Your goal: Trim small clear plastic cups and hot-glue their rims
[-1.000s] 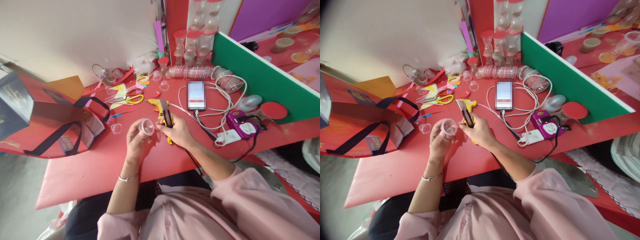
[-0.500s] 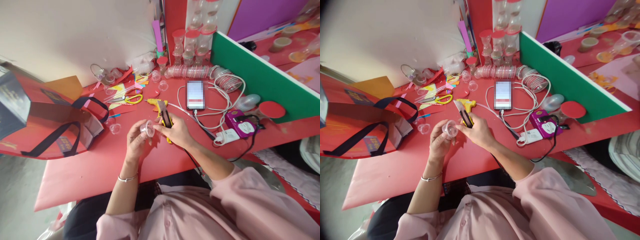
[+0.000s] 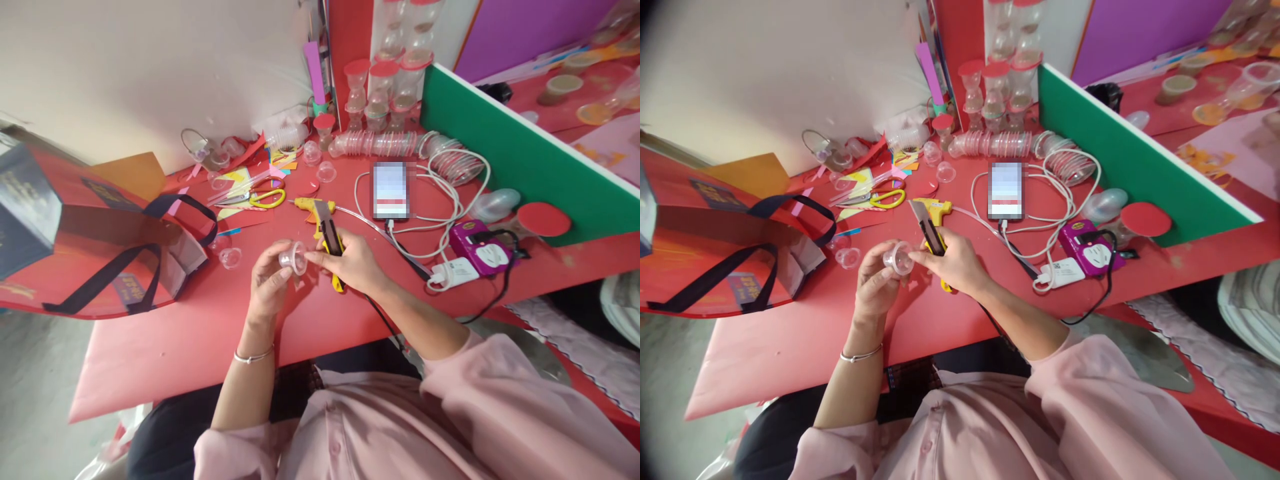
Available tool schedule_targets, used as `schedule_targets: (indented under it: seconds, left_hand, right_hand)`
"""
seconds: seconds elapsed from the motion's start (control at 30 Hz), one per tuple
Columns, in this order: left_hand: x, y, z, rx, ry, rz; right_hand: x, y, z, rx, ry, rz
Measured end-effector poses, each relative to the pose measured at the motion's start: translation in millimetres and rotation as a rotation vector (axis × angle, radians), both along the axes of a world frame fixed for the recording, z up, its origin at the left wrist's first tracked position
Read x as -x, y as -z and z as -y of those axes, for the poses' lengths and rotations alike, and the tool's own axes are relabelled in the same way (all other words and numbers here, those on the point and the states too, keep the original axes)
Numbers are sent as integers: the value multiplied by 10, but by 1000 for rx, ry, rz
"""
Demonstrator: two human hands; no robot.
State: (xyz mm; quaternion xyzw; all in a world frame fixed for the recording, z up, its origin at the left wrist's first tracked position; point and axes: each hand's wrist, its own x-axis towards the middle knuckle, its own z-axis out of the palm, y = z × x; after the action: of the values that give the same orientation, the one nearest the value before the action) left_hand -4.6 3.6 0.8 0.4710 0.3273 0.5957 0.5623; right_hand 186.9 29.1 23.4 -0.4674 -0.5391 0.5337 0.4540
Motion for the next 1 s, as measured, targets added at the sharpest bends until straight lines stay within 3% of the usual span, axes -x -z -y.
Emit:
schedule_targets:
  seconds: [0.17,0.33,0.5,0.87,1.0]
  left_hand:
    - [-30,25,-5,-28,-34,-62]
    - [-36,28,-4,30,21,-47]
    - [-26,50,-12,46,52,-23]
    - [-70,79,-47,-32,-24,1]
    - [-66,71,-45,-33,-11,-7]
  right_hand:
    - [19,28,19,-2,-18,42]
    - [-1,-1,17,-73,94,97]
    - [1,-2,32,-110,95,136]
    - [42,-62,5,119,2,-190]
    - [23,-49,2,75,13,-90]
